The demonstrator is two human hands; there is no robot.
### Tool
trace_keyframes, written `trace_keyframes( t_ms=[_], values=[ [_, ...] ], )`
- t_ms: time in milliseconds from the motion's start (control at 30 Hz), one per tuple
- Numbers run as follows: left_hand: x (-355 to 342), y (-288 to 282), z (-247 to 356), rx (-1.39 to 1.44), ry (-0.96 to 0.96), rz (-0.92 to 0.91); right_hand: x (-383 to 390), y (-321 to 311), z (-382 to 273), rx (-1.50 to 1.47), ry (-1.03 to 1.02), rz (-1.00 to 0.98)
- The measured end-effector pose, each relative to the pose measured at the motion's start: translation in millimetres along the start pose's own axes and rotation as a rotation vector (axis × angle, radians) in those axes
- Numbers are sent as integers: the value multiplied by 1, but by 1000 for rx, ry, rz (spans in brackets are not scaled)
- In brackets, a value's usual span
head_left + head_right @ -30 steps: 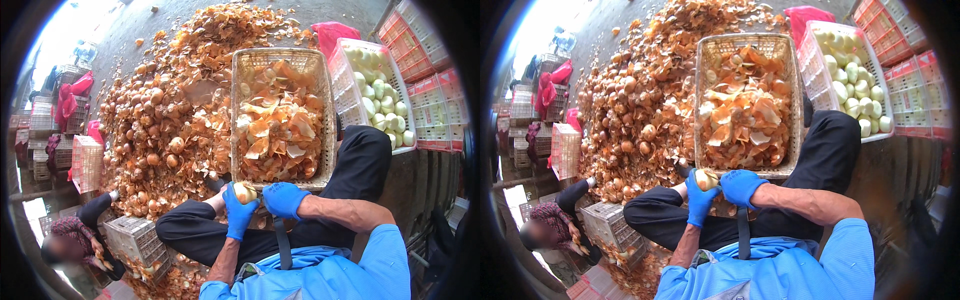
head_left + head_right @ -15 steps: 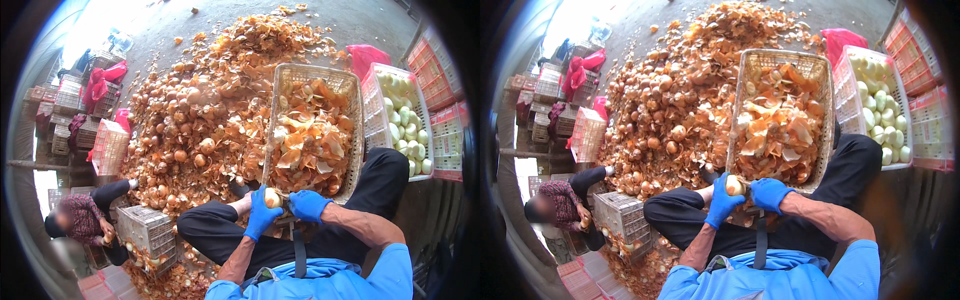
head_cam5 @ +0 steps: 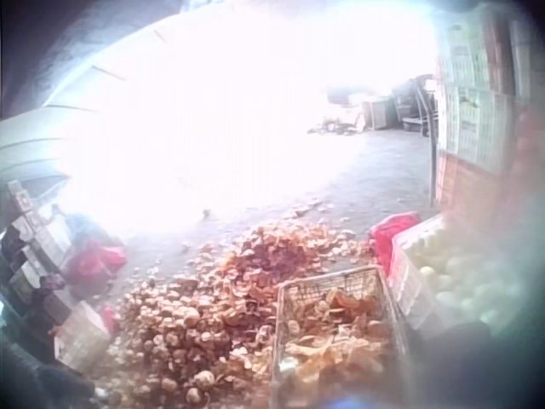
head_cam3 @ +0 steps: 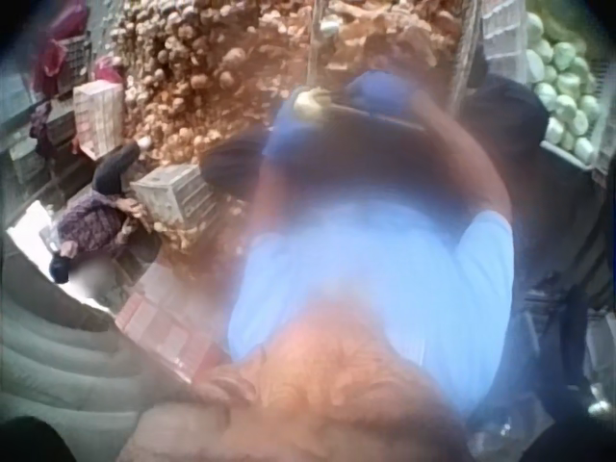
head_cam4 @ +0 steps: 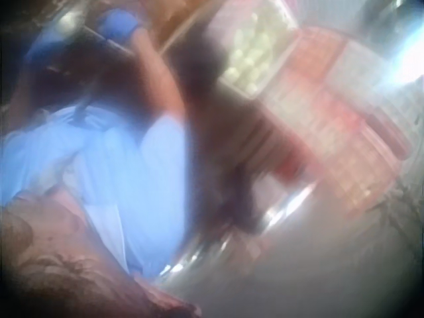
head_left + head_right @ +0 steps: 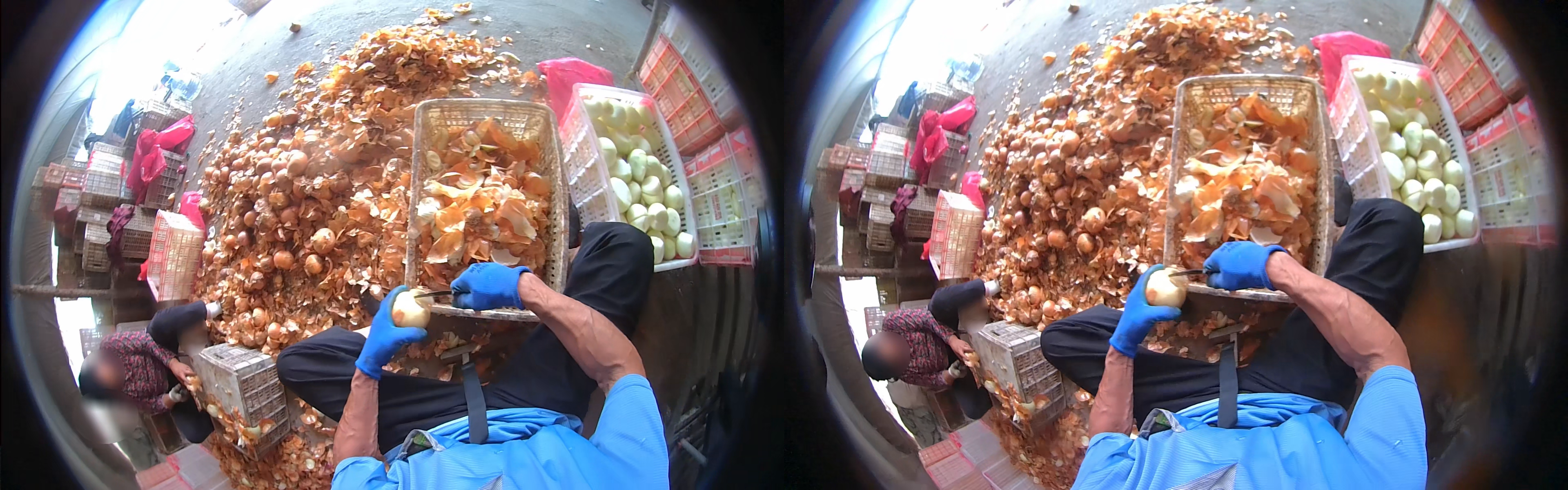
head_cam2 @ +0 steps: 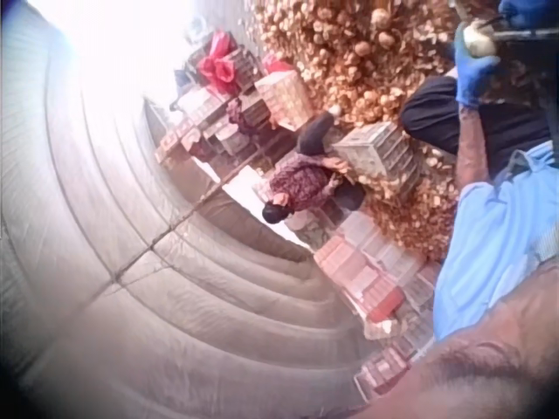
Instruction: The person sits on the floor and peels onions one by one using a small knife. They remove the outer layers and place the peeled onions into a nearby crate while discarding the skins into a basket.
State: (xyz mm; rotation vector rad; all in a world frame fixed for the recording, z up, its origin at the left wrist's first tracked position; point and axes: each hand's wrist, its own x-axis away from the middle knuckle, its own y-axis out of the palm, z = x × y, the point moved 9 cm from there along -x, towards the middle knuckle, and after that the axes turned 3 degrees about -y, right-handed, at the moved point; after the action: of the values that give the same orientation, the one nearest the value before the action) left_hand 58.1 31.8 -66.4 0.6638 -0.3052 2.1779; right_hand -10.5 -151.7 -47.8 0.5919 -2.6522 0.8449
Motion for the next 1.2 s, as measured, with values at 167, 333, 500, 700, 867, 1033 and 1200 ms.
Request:
trace_keyframes(
  t_ms=[167, 333, 500, 700, 867, 1033, 1200],
  values=[
    [5, 9, 21, -81, 79, 67, 12, -15, -12, -428, -37, 314],
    [10, 30, 27, -80, 140, -36, 12, -8, -19, -578, -132, 439],
    [15, 34, 44, -39, 167, -43, 9, -7, -5, -718, -28, 433],
    [17, 42, 40, 359, 88, -148, 15, -5, 1, -1206, 54, 438],
    [20, 46, 31, 711, 43, -236, 18, -11, -7, -1296, 21, 446],
    [14, 53, 22, 923, -10, -88, 16, -11, -11, -1309, 4, 432],
    [4, 52, 4, 1030, -178, -36, 13, -4, -23, -1093, -61, 335]
  ],
)
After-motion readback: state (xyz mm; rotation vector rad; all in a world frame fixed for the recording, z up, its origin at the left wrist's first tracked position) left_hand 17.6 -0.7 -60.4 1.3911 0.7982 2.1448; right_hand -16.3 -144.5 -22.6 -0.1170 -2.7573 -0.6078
